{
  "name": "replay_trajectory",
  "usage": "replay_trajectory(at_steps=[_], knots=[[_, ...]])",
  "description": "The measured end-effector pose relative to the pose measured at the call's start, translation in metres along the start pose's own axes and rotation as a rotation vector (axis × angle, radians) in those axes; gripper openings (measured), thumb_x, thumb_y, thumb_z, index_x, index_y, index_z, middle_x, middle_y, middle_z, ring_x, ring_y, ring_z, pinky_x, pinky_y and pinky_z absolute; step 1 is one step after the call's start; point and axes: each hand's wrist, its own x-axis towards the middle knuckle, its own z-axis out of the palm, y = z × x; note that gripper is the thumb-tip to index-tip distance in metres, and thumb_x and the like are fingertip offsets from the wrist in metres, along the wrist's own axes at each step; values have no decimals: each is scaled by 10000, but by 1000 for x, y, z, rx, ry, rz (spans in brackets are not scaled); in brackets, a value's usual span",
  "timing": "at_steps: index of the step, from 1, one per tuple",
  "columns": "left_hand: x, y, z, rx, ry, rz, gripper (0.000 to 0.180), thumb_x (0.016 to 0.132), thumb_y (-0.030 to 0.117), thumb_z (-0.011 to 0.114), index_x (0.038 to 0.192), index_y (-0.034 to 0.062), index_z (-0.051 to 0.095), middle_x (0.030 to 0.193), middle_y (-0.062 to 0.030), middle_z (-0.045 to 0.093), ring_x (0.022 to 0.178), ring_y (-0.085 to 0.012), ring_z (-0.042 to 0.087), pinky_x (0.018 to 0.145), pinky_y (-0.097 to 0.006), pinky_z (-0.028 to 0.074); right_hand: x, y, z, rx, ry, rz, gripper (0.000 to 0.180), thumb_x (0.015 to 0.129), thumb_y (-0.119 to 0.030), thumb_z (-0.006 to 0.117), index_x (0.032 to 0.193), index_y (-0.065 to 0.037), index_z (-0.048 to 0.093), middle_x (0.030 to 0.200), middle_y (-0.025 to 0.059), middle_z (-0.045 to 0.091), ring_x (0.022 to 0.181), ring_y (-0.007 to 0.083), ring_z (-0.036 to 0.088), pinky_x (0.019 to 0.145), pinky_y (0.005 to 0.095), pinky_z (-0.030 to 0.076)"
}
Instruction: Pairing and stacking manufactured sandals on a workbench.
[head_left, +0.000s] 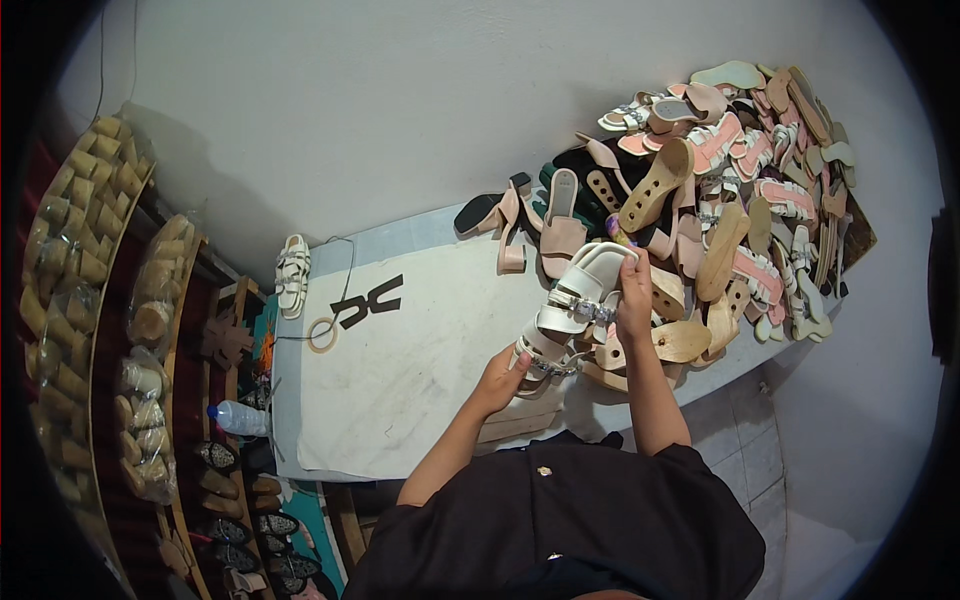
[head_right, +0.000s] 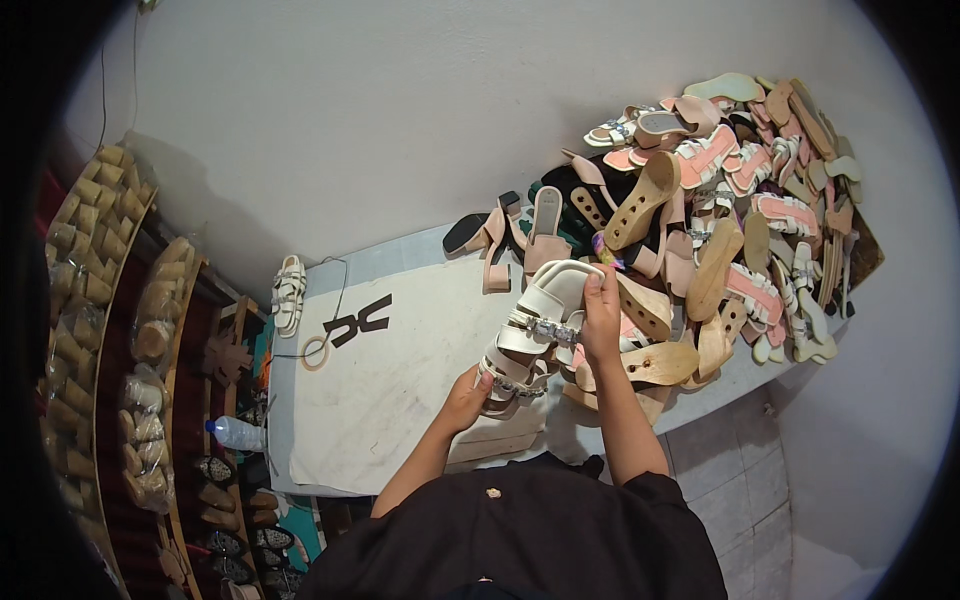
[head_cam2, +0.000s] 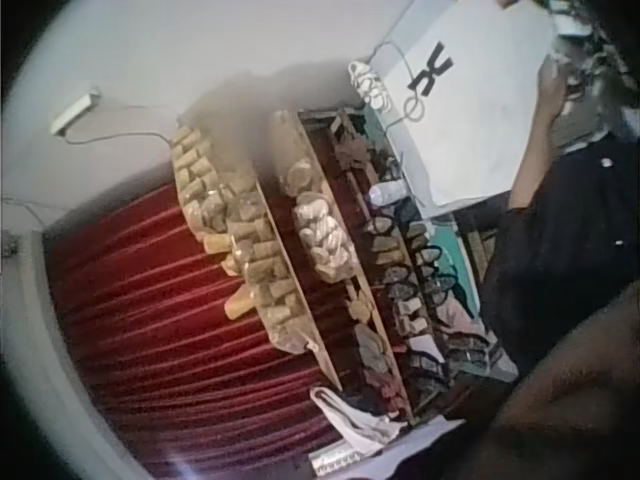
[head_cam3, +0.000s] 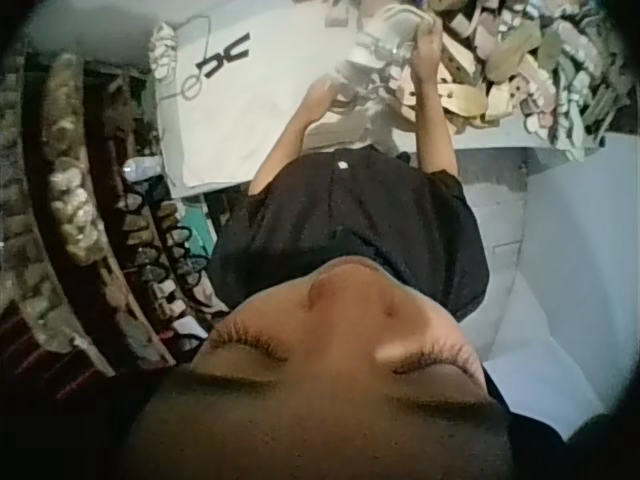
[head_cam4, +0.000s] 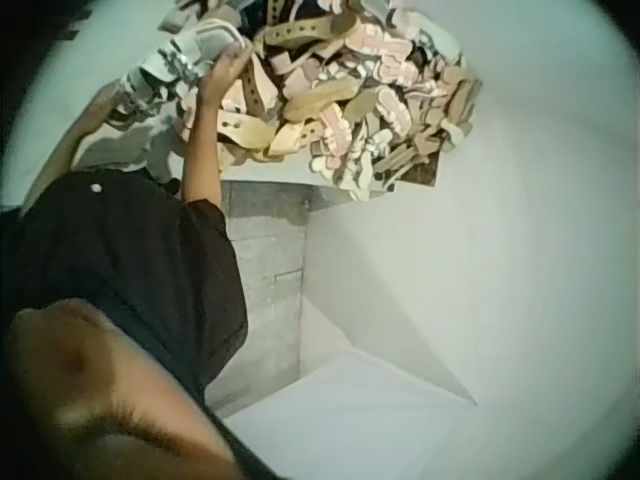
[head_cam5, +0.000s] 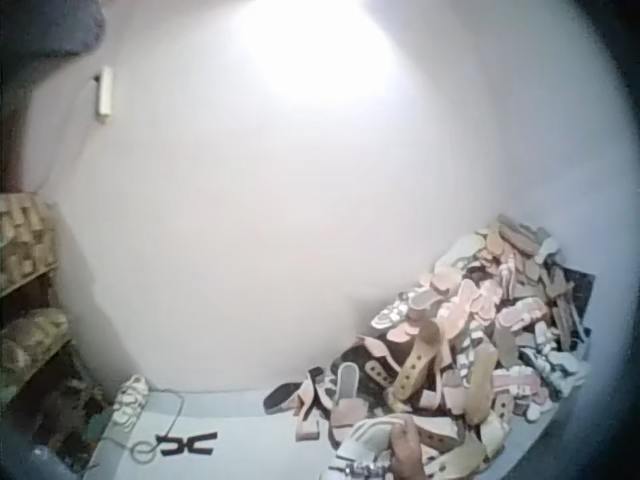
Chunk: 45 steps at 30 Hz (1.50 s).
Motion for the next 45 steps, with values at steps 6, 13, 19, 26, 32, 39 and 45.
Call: replay_trajectory(at_steps=[6, 13, 19, 26, 32, 39, 45], knots=[[-7, -4, -12, -57, -8, 96, 622, 907, 517, 378, 1192, -32, 450, 1094, -97, 557, 1015, -156, 500, 891, -291, 382, 8, 1, 22, -156, -148, 2, 265, 963, -290, 385, 1035, -46, 458, 873, 5, 506, 775, 58, 454, 708, 204, 384], [-32, -6, -32, -136, 194, 96, 561, 904, 472, 437, 1150, -31, 486, 1049, -87, 579, 976, -135, 515, 872, -275, 393, 6, 34, 55, -121, -260, 91, 250, 959, -277, 395, 994, -39, 461, 849, 12, 493, 771, 67, 444, 687, 204, 378], [-67, -6, -68, -84, 437, 39, 466, 892, 400, 516, 1085, -23, 538, 974, -72, 609, 899, -126, 546, 821, -263, 422, -23, 54, 114, -96, -217, 195, 382, 937, -290, 418, 1231, -60, 336, 1119, 61, 461, 1020, 129, 456, 884, 257, 347], [-103, -2, -134, -101, 692, 78, 497, 891, 429, 501, 1097, -23, 530, 970, -63, 604, 882, -116, 552, 790, -256, 437, -74, 142, 168, 113, -495, 375, 520, 920, -394, 403, 1303, -55, 308, 1206, 72, 448, 1102, 176, 427, 942, 304, 321], [-140, -11, -209, -149, 914, 124, 442, 902, 399, 497, 1059, -12, 546, 941, -56, 603, 854, -112, 552, 767, -257, 441, -130, 146, 249, -35, -1007, 497, 505, 824, -232, 633, 1230, 0, 443, 1134, 68, 544, 1029, 157, 494, 901, 307, 377], [-164, -37, -308, -93, 930, -6, 356, 912, 327, 508, 1023, -8, 553, 924, -48, 599, 827, -93, 540, 744, -242, 431, -161, 198, 335, 112, -838, 620, 323, 873, -241, 579, 1085, -4, 523, 954, 24, 592, 829, 82, 524, 727, 238, 415], [-147, -59, -400, -151, 953, 205, 239, 893, 226, 550, 957, -4, 560, 845, -41, 596, 780, -84, 531, 695, -240, 425, -145, 258, 418, 51, -726, 500, 302, 885, -224, 559, 1084, -1, 519, 941, 30, 587, 813, 78, 523, 714, 234, 420]])
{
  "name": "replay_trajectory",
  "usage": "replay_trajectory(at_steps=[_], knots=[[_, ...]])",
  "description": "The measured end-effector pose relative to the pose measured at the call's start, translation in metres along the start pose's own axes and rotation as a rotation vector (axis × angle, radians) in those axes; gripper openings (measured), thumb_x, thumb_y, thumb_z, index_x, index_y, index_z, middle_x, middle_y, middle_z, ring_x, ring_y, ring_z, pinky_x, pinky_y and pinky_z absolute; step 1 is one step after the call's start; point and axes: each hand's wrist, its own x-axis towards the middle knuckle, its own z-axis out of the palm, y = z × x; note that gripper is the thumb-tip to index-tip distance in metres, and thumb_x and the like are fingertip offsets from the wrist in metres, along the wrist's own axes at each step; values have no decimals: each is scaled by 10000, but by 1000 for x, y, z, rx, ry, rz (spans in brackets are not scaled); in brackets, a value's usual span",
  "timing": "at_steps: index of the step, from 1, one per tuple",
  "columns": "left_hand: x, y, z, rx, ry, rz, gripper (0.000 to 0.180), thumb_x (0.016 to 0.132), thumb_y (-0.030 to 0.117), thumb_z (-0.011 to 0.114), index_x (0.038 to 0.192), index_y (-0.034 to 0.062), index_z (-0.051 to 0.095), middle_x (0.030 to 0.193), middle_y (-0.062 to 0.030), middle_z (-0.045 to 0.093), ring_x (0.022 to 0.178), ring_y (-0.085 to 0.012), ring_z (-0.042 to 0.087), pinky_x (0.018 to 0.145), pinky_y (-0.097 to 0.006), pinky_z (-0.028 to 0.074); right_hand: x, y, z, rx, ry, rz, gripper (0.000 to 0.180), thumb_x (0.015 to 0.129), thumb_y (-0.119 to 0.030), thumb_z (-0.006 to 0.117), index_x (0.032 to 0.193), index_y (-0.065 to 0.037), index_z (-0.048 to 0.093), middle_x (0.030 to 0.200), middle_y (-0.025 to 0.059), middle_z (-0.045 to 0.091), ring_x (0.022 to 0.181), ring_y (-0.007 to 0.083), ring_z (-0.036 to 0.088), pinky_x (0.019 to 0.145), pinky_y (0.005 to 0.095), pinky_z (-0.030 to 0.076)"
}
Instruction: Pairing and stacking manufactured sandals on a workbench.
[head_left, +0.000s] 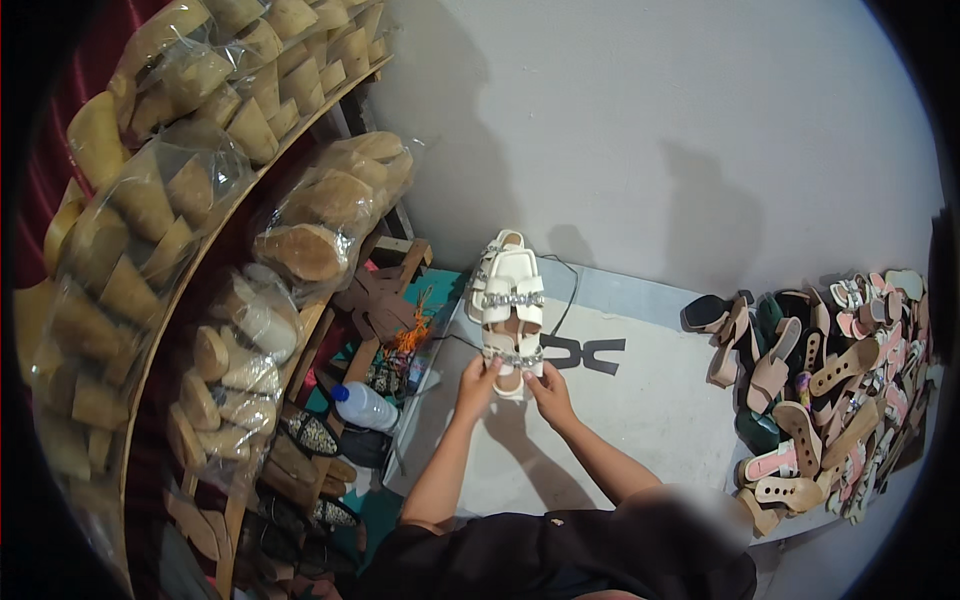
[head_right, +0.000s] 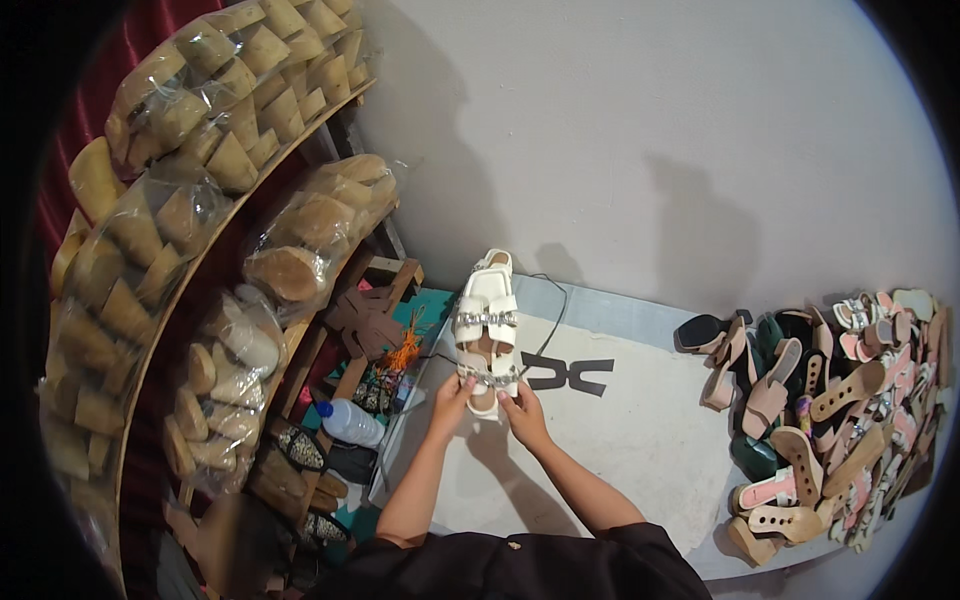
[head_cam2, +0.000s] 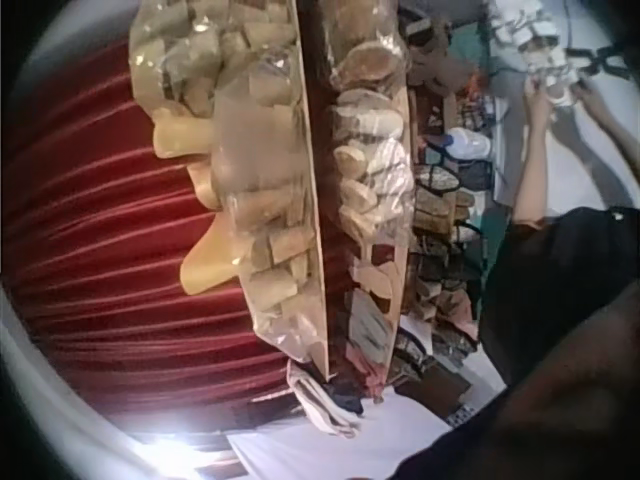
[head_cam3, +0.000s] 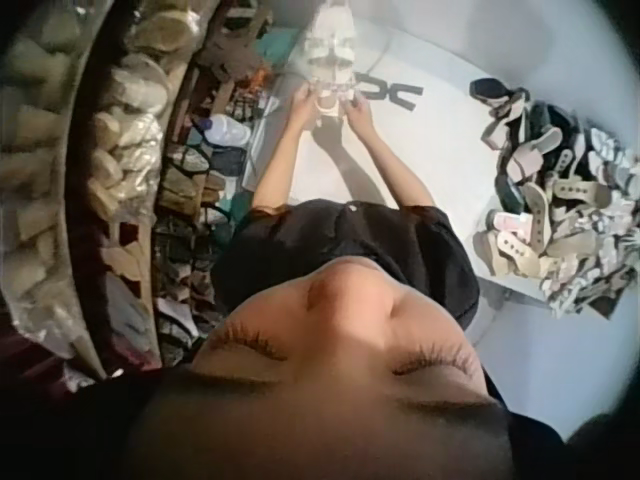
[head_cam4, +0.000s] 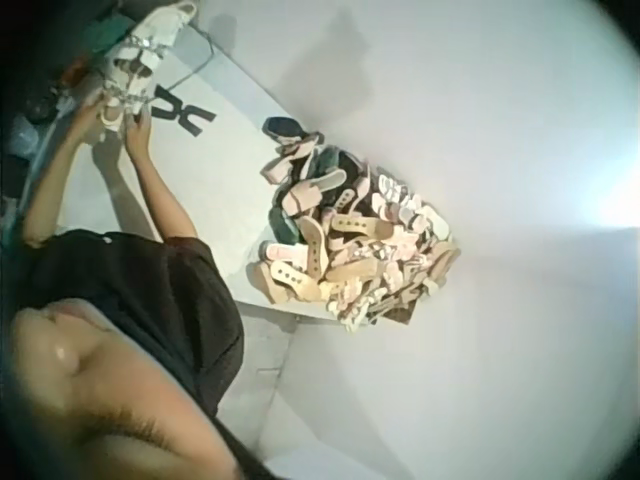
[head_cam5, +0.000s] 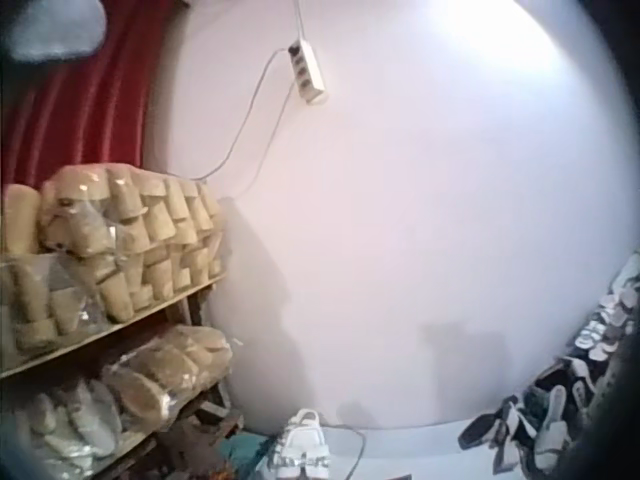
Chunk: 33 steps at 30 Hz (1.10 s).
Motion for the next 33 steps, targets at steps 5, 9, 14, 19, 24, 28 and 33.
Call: replay_trajectory(at_steps=[5, 9, 14, 19, 24, 28, 33], knots=[[98, 17, -22, 133, 27, 103, 208, 887, 193, 548, 963, -1, 562, 845, -45, 602, 758, -87, 537, 683, -248, 435, 71, -1, 13, -291, 203, -26, 375, 852, -188, 579, 1157, -12, 451, 956, 78, 553, 809, 148, 545, 717, 273, 446], [178, -3, -35, 207, -5, 123, 246, 866, 230, 572, 938, -5, 575, 827, -82, 623, 749, -141, 573, 673, -281, 444, 75, 5, -7, -323, 309, -52, 357, 843, -138, 567, 1150, -14, 434, 917, 77, 551, 769, 132, 535, 688, 250, 432], [229, -62, -48, 621, 185, 11, 380, 848, 372, 533, 933, 9, 604, 853, -171, 636, 784, -326, 601, 693, -387, 450, 40, 55, -35, -342, 384, 99, 292, 806, -81, 553, 1083, -38, 467, 865, 59, 527, 745, 123, 527, 685, 239, 431], [219, -72, -24, 873, 370, -48, 454, 861, 445, 451, 1031, 50, 595, 987, -193, 602, 931, -376, 552, 782, -458, 422, 10, 63, -33, -258, 421, 225, 278, 782, -43, 519, 1058, -36, 482, 867, 52, 517, 751, 124, 525, 672, 245, 432], [201, -45, -24, 839, 458, 100, 461, 848, 417, 488, 1174, 92, 503, 1111, -179, 539, 1027, -377, 486, 858, -470, 370, -3, 46, -30, -322, 338, 230, 291, 780, -65, 541, 1065, -49, 487, 919, 55, 514, 768, 127, 517, 668, 245, 427], [154, -25, -12, 925, 311, 364, 469, 803, 324, 564, 1205, 98, 480, 1166, -150, 495, 1076, -349, 451, 897, -460, 344, -21, 35, -34, -384, 365, 159, 306, 765, -89, 569, 1060, -48, 499, 945, 90, 534, 782, 165, 540, 664, 279, 452], [43, -21, 35, 1092, -104, 513, 500, 754, 248, 605, 1225, 136, 479, 1238, -104, 453, 1198, -296, 380, 977, -584, 229, -63, 30, -51, -424, 437, 115, 295, 757, -81, 571, 1042, -34, 508, 973, 111, 543, 803, 180, 552, 690, 292, 457]])
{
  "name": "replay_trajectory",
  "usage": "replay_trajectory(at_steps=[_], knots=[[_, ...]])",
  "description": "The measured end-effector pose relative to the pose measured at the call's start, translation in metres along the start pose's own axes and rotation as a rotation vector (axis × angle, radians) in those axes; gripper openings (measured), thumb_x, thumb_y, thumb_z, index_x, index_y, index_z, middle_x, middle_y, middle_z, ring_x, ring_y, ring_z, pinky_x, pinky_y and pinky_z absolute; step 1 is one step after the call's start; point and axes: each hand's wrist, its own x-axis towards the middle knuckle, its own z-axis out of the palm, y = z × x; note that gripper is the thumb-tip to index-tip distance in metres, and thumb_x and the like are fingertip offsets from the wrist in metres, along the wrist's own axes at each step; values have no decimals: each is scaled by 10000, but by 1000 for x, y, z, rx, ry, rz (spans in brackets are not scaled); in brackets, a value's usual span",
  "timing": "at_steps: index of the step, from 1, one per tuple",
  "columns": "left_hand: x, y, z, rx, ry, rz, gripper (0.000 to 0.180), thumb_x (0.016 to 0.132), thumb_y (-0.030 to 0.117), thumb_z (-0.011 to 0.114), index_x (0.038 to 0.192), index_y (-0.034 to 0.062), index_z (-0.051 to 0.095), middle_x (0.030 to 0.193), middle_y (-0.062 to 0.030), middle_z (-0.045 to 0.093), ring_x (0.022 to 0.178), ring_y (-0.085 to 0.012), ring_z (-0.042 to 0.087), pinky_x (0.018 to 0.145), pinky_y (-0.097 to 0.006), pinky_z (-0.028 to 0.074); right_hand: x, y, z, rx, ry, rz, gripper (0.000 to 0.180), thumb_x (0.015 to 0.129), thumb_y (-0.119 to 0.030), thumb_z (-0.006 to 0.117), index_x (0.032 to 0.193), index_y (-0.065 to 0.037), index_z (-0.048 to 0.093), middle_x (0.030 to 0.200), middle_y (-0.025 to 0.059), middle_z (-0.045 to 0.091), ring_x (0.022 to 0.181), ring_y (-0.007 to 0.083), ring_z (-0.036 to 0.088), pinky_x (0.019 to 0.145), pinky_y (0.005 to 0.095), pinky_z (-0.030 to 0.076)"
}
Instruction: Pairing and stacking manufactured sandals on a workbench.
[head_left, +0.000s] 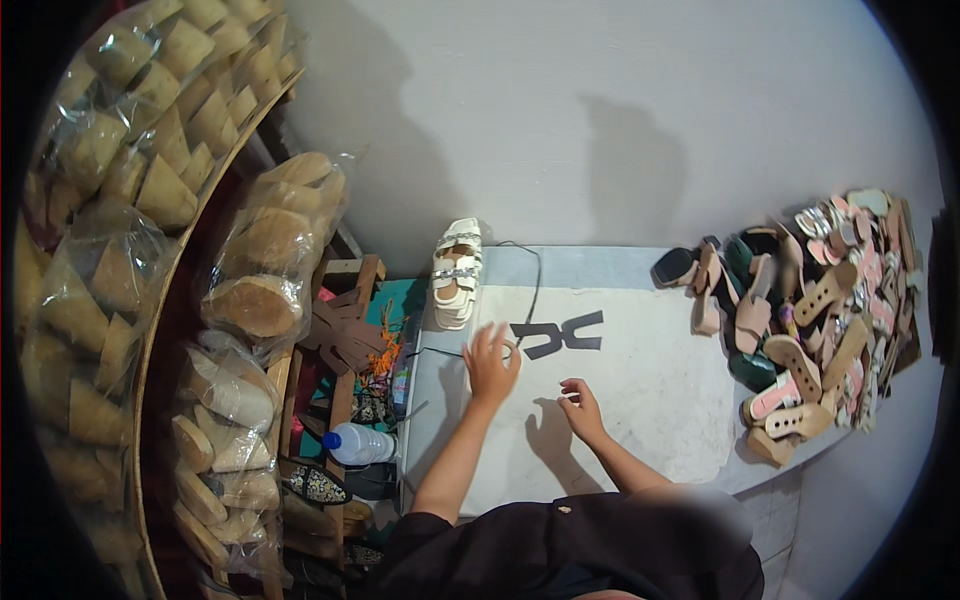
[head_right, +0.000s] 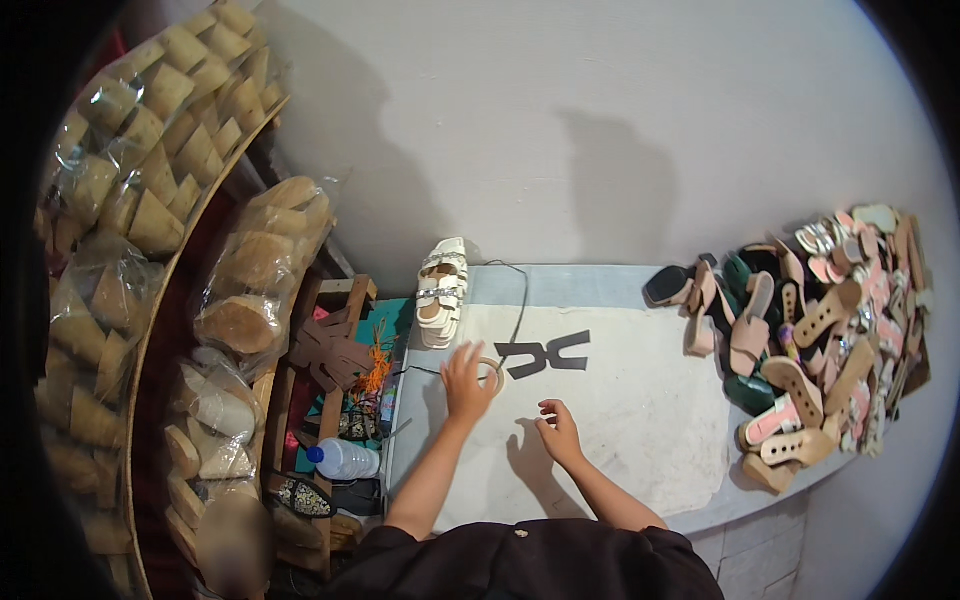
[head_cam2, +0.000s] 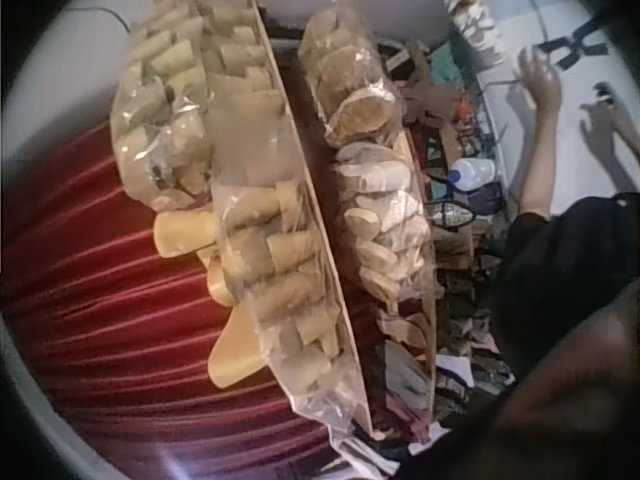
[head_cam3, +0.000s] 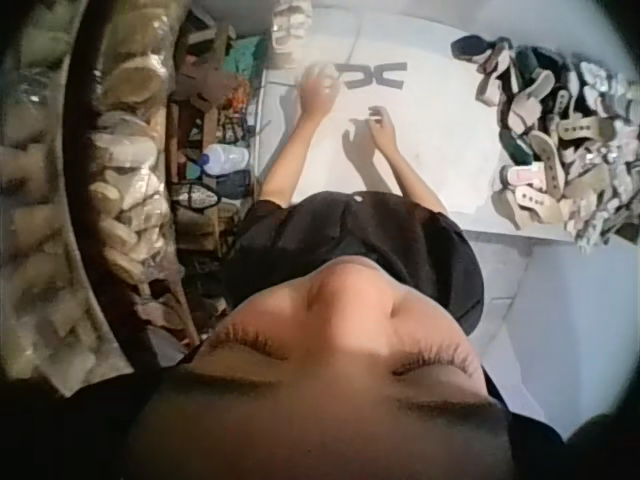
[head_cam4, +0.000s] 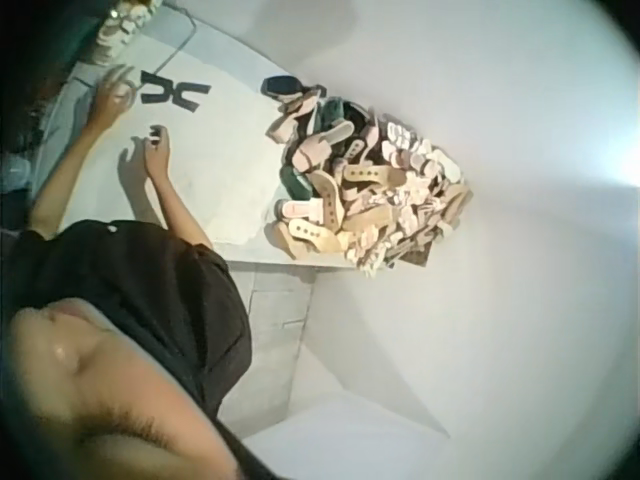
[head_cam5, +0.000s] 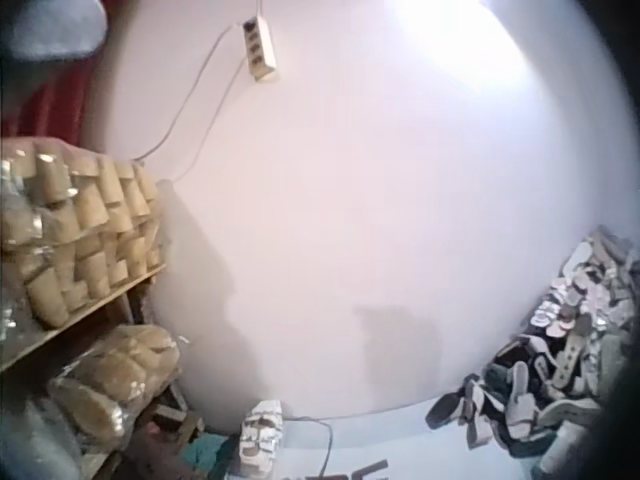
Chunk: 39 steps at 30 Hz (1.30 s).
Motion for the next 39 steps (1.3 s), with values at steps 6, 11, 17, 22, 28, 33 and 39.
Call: replay_trajectory(at_steps=[6, 11, 17, 22, 28, 33, 39], knots=[[-103, 58, 18, -105, -306, 55, 364, 777, 255, 578, 1130, 164, 578, 1234, -95, 473, 1224, -280, 362, 1001, -605, 160, -41, -3, -58, -79, 160, -62, 299, 744, -91, 574, 1032, -30, 518, 975, 126, 541, 811, 204, 566, 692, 304, 459], [-144, 94, 23, -176, -462, 11, 306, 787, 255, 571, 1080, 177, 612, 1227, -82, 501, 1224, -285, 378, 997, -629, 117, -71, 7, -125, -108, 303, -9, 258, 741, -74, 572, 990, -13, 543, 991, 98, 550, 872, 182, 540, 752, 292, 451], [-129, 136, 47, -211, -326, -88, 337, 782, 247, 569, 1111, 184, 600, 1257, -85, 487, 1249, -312, 350, 992, -645, 69, -93, 9, -192, -106, 412, -76, 235, 753, -67, 567, 981, -13, 546, 989, 99, 546, 854, 188, 551, 757, 295, 455], [-107, 224, 64, -155, -219, -111, 339, 774, 234, 579, 1107, 184, 609, 1324, -84, 427, 1309, -327, 246, 958, -670, -68, -102, 2, -262, -155, 444, -154, 218, 752, -66, 572, 962, -11, 547, 971, 97, 542, 852, 189, 554, 772, 296, 450], [-114, 317, 112, -238, -305, 20, 309, 766, 250, 584, 1069, 215, 637, 1372, -86, 365, 1338, -315, 174, 914, -701, -101, -113, 11, -361, -181, 568, -191, 215, 738, -85, 576, 941, -16, 555, 933, 99, 557, 844, 206, 546, 778, 304, 434], [-128, 379, 137, -330, -347, 78, 346, 757, 267, 583, 1097, 208, 605, 1340, -62, 401, 1309, -298, 239, 931, -677, -56, -127, 0, -418, -169, 620, -180, 217, 746, -84, 575, 950, -12, 553, 920, 95, 563, 849, 195, 551, 779, 306, 434], [-142, 408, 144, -389, -352, 201, 455, 733, 225, 606, 1170, 144, 508, 1285, -55, 441, 1288, -272, 269, 959, -621, -6, -168, -2, -438, -29, 680, -92, 194, 775, -78, 577, 953, -3, 556, 867, 62, 591, 787, 137, 556, 723, 261, 446]])
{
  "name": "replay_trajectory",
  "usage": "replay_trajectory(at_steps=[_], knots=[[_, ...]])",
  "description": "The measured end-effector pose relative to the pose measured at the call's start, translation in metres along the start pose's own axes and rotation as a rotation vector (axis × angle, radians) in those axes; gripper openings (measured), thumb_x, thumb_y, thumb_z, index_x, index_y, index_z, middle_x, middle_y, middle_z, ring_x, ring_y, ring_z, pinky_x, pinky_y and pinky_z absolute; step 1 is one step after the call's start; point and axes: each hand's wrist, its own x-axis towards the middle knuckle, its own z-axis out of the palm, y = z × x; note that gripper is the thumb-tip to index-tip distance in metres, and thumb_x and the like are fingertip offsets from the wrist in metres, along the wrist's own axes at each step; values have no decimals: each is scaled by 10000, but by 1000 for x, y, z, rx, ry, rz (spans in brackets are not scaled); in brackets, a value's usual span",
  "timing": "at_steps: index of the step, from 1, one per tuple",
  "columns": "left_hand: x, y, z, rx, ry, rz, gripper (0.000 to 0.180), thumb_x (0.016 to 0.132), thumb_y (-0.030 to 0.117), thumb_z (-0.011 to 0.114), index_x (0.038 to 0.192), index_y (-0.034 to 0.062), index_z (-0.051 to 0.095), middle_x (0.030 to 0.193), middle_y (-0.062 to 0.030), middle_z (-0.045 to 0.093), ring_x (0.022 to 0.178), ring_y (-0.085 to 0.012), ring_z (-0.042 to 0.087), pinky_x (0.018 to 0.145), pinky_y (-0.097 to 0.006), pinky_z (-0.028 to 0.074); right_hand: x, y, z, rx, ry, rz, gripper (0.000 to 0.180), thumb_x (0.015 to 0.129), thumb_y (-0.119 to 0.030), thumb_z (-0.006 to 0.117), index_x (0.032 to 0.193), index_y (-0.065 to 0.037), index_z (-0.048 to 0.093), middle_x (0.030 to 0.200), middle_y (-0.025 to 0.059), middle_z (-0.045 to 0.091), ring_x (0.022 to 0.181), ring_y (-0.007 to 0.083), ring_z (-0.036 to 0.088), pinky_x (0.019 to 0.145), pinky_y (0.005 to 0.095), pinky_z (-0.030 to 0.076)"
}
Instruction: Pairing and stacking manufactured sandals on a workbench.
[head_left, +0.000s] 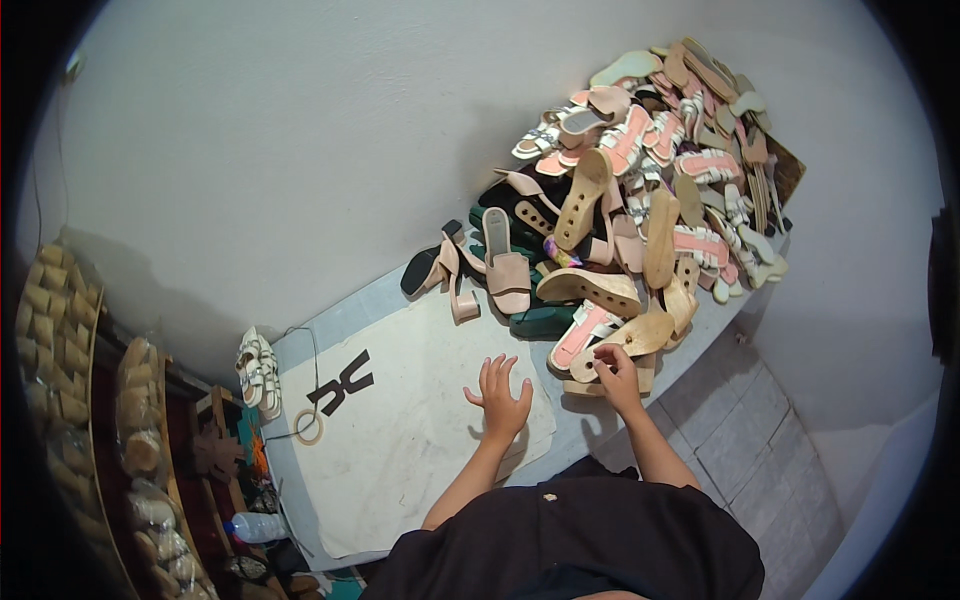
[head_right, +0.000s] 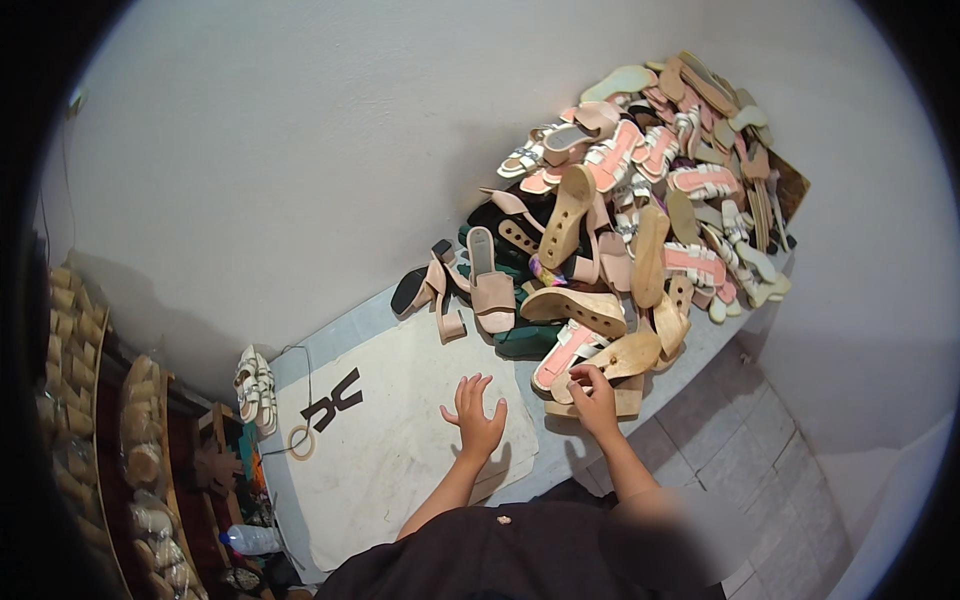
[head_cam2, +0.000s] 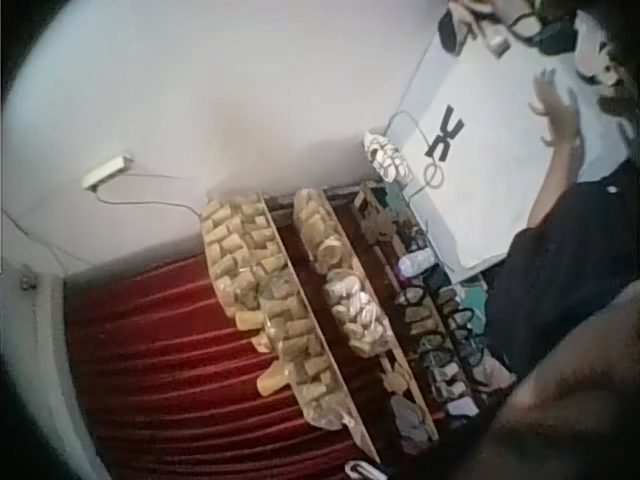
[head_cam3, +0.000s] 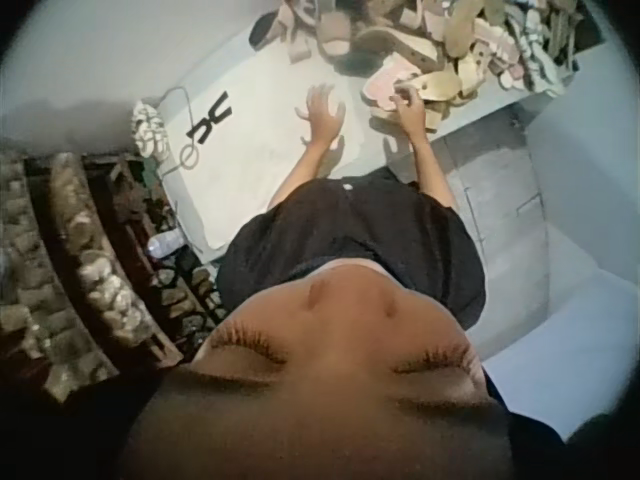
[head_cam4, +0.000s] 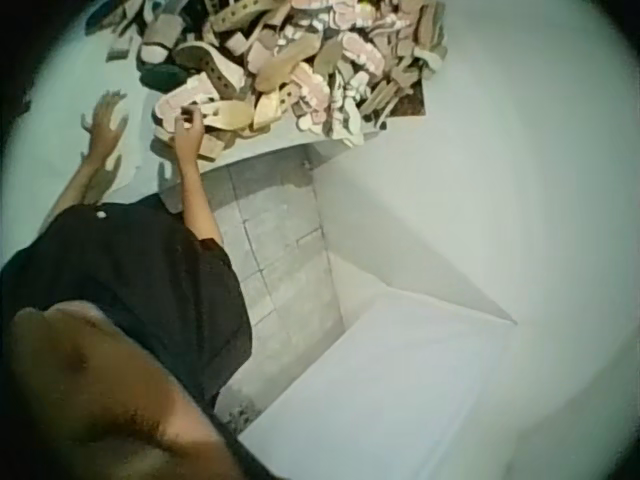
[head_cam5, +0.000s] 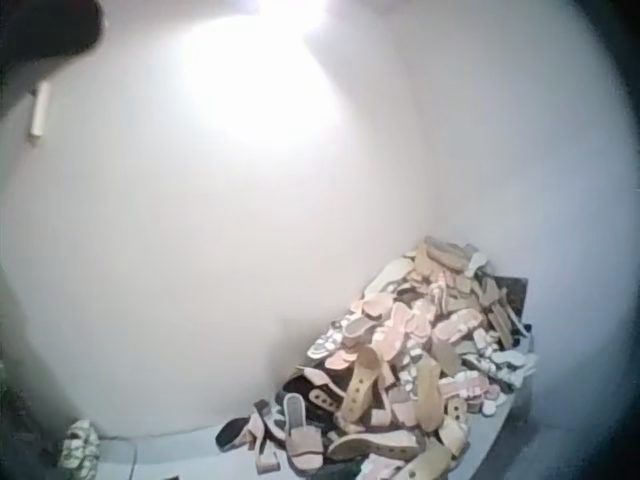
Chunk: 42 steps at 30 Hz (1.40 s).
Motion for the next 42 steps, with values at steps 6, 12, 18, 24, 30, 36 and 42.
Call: replay_trajectory(at_steps=[6, 12, 18, 24, 30, 36, 42], knots=[[-12, 8, 3, -56, 74, 17, 482, 720, 194, 607, 1174, 119, 462, 1207, -66, 469, 1219, -258, 332, 977, -550, 67, -26, 12, -23, 19, 32, 24, 160, 788, -62, 567, 939, -10, 560, 840, 54, 598, 799, 124, 567, 741, 255, 445], [-11, 17, 19, -128, 138, 39, 487, 708, 194, 606, 1160, 89, 458, 1174, -85, 466, 1190, -256, 344, 984, -478, 121, -6, 2, -38, -26, 80, -34, 152, 780, -52, 569, 926, -8, 559, 818, 55, 589, 781, 133, 555, 737, 264, 441], [12, 43, 54, -133, 281, 2, 459, 718, 159, 597, 1150, 73, 467, 1151, -100, 483, 1166, -268, 378, 985, -461, 161, 63, 2, -81, -77, 71, -96, 151, 780, -51, 564, 920, 5, 559, 818, 75, 595, 798, 143, 563, 748, 274, 443], [59, 112, 134, -141, 251, 64, 443, 736, 180, 610, 1154, 97, 485, 1176, -88, 497, 1168, -249, 413, 991, -497, 155, 175, -7, -143, -284, 43, -255, 198, 767, -83, 573, 949, -4, 564, 843, 85, 599, 823, 204, 572, 778, 303, 439], [106, 178, 196, -112, 106, 185, 423, 742, 219, 618, 1141, 137, 507, 1114, -53, 523, 1091, -222, 469, 955, -543, 161, 237, 8, -187, -205, -88, -275, 285, 761, -83, 562, 1034, -14, 523, 950, 111, 560, 875, 205, 547, 818, 314, 422], [158, 208, 233, 1, -52, 186, 586, 712, 339, 659, 1211, 122, 440, 1151, -76, 523, 1094, -248, 480, 922, -567, 215, 282, 30, -203, 3, -88, -13, 641, 768, -147, 621, 1291, -40, 265, 1155, 198, 440, 971, 232, 523, 817, 323, 450], [189, 212, 264, 55, -272, 68, 869, 635, 399, 716, 1319, 54, 303, 1213, -137, 495, 1116, -284, 478, 927, -569, 201, 294, 81, -177, 102, -140, -16, 786, 775, -139, 641, 1354, 15, 133, 1156, 182, 445, 1040, 236, 497, 862, 337, 435]])
